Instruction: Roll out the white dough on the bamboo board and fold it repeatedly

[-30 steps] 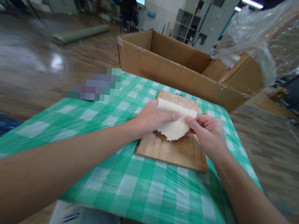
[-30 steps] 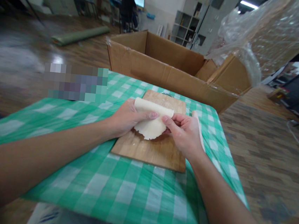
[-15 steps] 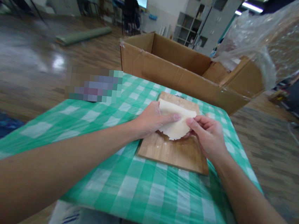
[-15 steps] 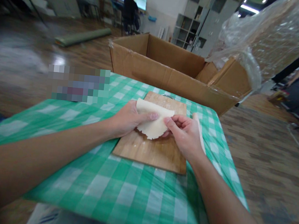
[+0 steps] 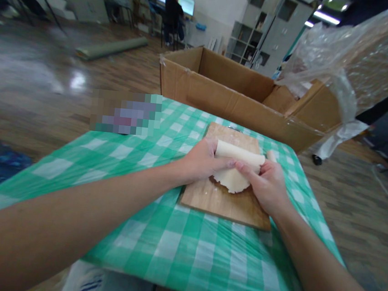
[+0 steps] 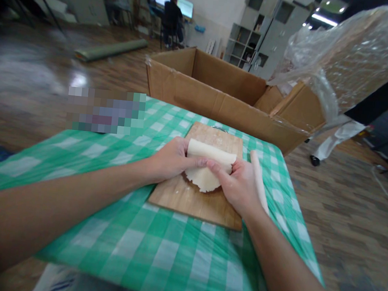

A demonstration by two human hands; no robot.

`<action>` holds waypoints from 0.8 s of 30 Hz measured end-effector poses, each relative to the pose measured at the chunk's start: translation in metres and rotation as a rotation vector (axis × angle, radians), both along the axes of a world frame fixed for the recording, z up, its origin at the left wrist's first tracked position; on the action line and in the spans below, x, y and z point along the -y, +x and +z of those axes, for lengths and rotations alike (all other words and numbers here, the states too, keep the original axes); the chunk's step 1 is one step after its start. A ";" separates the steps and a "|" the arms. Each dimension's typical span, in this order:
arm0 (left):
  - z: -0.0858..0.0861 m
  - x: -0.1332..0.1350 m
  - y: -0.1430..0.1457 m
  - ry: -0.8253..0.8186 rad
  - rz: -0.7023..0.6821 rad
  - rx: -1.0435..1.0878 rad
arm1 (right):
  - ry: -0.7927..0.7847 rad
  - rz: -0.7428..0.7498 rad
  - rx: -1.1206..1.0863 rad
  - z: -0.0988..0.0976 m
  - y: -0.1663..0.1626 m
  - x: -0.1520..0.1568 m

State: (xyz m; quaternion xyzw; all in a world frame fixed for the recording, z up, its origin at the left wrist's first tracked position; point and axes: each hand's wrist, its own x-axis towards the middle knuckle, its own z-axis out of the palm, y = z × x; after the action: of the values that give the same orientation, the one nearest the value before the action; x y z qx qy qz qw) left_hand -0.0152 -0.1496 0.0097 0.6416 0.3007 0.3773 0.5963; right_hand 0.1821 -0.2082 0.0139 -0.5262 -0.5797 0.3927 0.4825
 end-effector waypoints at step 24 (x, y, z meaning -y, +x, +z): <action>0.001 -0.001 0.002 0.055 0.001 -0.055 | 0.095 0.020 -0.091 -0.005 -0.001 0.000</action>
State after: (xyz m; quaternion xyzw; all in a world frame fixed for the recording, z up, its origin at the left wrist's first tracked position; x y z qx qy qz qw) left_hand -0.0134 -0.1489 0.0110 0.6676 0.3067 0.3678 0.5700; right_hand 0.1812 -0.2078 0.0093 -0.4787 -0.5805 0.3929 0.5288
